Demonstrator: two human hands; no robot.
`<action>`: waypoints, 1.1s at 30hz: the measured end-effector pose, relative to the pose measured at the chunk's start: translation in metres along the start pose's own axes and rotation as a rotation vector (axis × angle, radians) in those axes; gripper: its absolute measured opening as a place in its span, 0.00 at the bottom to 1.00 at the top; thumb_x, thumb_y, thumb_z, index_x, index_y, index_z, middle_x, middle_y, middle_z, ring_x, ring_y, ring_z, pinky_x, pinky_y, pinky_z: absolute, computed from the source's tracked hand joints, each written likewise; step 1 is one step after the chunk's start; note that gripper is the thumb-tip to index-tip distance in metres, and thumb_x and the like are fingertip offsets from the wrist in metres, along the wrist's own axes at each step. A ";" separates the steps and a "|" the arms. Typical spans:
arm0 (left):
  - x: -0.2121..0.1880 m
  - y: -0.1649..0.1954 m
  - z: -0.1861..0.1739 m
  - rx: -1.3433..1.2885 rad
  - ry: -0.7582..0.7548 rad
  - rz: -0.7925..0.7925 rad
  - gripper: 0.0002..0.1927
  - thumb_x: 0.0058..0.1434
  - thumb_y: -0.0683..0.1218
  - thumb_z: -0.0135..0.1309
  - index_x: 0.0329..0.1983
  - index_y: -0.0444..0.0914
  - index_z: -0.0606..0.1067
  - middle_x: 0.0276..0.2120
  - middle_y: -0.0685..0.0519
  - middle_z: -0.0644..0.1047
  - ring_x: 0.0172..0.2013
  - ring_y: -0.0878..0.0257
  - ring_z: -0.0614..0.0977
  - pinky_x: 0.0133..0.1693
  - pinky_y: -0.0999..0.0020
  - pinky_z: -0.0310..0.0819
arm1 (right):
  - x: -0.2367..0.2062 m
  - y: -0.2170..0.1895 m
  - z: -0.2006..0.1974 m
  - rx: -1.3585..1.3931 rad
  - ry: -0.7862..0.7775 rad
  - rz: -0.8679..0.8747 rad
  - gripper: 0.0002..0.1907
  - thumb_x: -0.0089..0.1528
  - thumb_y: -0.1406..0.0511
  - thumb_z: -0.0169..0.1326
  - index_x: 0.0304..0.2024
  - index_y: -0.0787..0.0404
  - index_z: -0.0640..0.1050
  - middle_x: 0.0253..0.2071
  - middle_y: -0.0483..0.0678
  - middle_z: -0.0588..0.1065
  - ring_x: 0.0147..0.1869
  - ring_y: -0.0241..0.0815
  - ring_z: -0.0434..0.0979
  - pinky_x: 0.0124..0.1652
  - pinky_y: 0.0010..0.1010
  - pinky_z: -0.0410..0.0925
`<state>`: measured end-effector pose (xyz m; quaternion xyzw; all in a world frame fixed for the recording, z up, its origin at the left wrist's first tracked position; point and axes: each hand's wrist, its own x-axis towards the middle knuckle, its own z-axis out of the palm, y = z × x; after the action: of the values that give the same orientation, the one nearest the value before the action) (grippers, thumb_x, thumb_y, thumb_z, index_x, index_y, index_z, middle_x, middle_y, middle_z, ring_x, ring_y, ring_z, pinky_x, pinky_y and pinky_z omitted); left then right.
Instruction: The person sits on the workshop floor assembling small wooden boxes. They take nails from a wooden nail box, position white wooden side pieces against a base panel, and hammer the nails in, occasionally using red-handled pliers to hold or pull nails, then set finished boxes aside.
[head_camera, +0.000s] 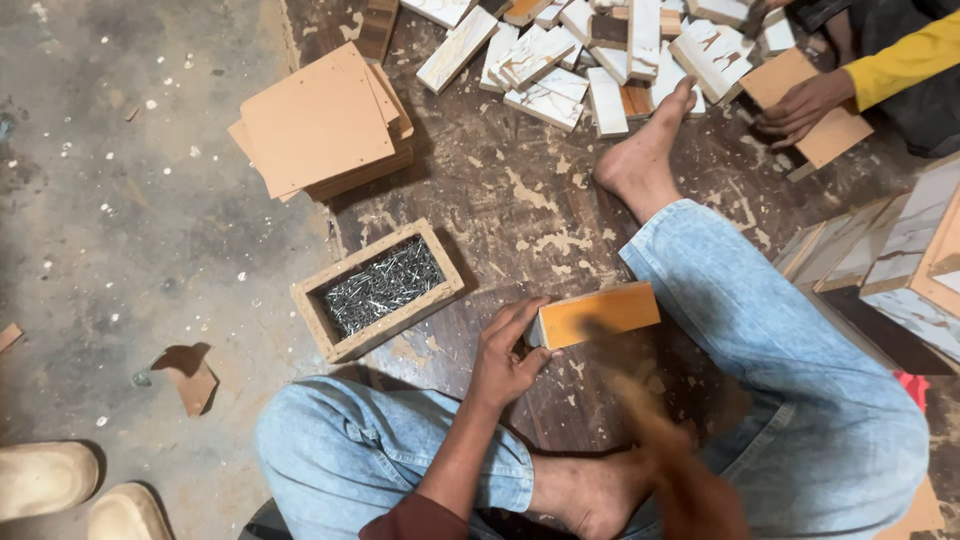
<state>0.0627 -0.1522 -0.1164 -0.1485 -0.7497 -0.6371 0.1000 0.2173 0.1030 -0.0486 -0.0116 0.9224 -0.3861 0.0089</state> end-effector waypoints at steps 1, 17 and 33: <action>0.000 0.001 0.000 -0.012 0.000 -0.010 0.37 0.48 0.42 0.71 0.64 0.38 0.73 0.58 0.41 0.78 0.58 0.47 0.80 0.59 0.58 0.73 | 0.004 -0.005 0.001 -0.069 -0.063 0.139 0.31 0.62 0.68 0.53 0.69 0.50 0.68 0.52 0.62 0.80 0.61 0.58 0.79 0.56 0.41 0.69; 0.007 0.002 -0.003 -0.032 -0.097 -0.153 0.44 0.45 0.39 0.67 0.68 0.38 0.66 0.63 0.42 0.73 0.63 0.45 0.74 0.63 0.54 0.67 | 0.011 0.030 0.008 0.222 0.056 0.379 0.33 0.66 0.65 0.49 0.75 0.51 0.65 0.36 0.58 0.75 0.36 0.49 0.69 0.33 0.37 0.65; 0.069 -0.017 0.048 0.821 -0.164 0.333 0.16 0.61 0.45 0.56 0.52 0.38 0.75 0.51 0.47 0.74 0.53 0.51 0.74 0.55 0.51 0.65 | 0.064 0.047 -0.023 0.754 0.142 0.553 0.34 0.65 0.66 0.44 0.75 0.52 0.59 0.21 0.44 0.65 0.18 0.33 0.59 0.18 0.25 0.56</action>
<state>-0.0064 -0.1009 -0.1172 -0.2652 -0.9118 -0.2481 0.1918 0.1521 0.1500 -0.0663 0.2648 0.6847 -0.6771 0.0520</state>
